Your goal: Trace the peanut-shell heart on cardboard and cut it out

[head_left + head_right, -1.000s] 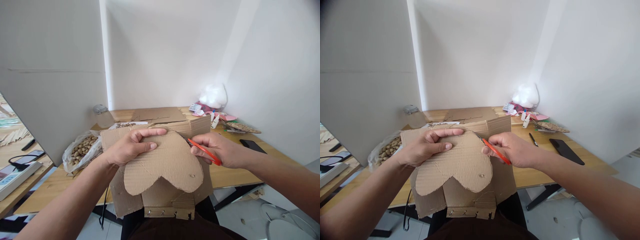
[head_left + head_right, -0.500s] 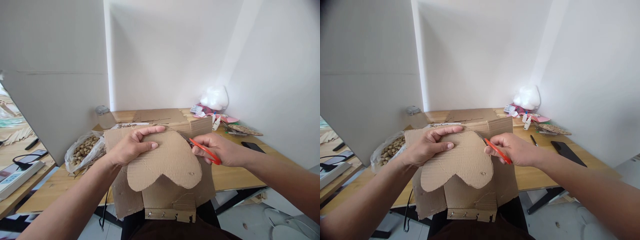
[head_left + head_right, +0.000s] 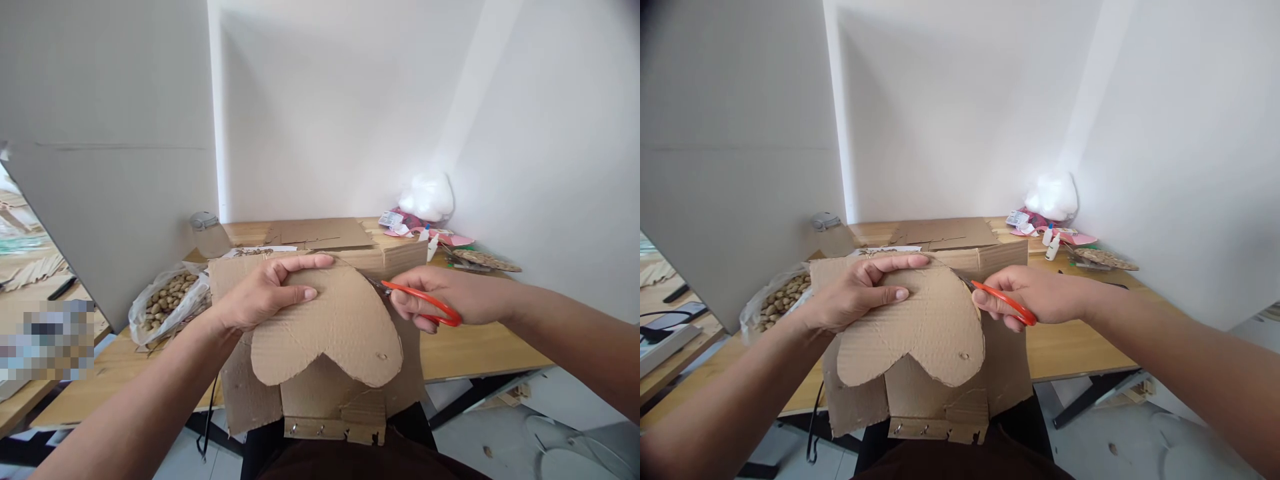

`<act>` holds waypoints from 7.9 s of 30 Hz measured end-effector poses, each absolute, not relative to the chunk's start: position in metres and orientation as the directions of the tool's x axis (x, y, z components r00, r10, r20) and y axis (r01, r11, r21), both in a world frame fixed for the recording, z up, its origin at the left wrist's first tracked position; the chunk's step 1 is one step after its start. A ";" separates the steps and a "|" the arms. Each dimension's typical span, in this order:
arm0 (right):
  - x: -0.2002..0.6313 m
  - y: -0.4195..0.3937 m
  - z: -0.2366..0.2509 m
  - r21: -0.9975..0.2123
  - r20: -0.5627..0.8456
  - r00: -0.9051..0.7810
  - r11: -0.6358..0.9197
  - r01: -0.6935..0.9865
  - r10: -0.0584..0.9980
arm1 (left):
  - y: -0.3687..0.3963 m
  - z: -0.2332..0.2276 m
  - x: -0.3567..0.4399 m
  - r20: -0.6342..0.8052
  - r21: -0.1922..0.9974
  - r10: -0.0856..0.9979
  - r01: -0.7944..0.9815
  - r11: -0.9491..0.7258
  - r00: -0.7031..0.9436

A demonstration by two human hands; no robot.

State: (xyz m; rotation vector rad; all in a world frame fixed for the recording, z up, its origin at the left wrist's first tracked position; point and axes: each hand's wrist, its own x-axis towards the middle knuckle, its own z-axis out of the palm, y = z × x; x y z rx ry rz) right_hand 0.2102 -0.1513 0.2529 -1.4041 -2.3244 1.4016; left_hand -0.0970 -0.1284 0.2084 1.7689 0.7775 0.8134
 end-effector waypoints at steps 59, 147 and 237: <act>0.200 -0.132 0.243 -0.792 -0.165 -0.693 0.325 0.517 0.701 | -0.136 0.210 -0.094 0.215 0.967 0.730 -0.039 -0.251 0.649; 0.181 -0.107 0.256 -0.601 -0.175 -0.679 0.469 0.647 0.713 | -0.123 0.212 -0.093 0.332 0.867 0.552 -0.017 -0.498 0.765; 0.273 -0.168 0.065 -0.810 -0.157 0.014 -0.137 0.570 0.987 | -0.207 0.087 -0.199 -0.061 0.955 0.995 0.286 0.081 -0.079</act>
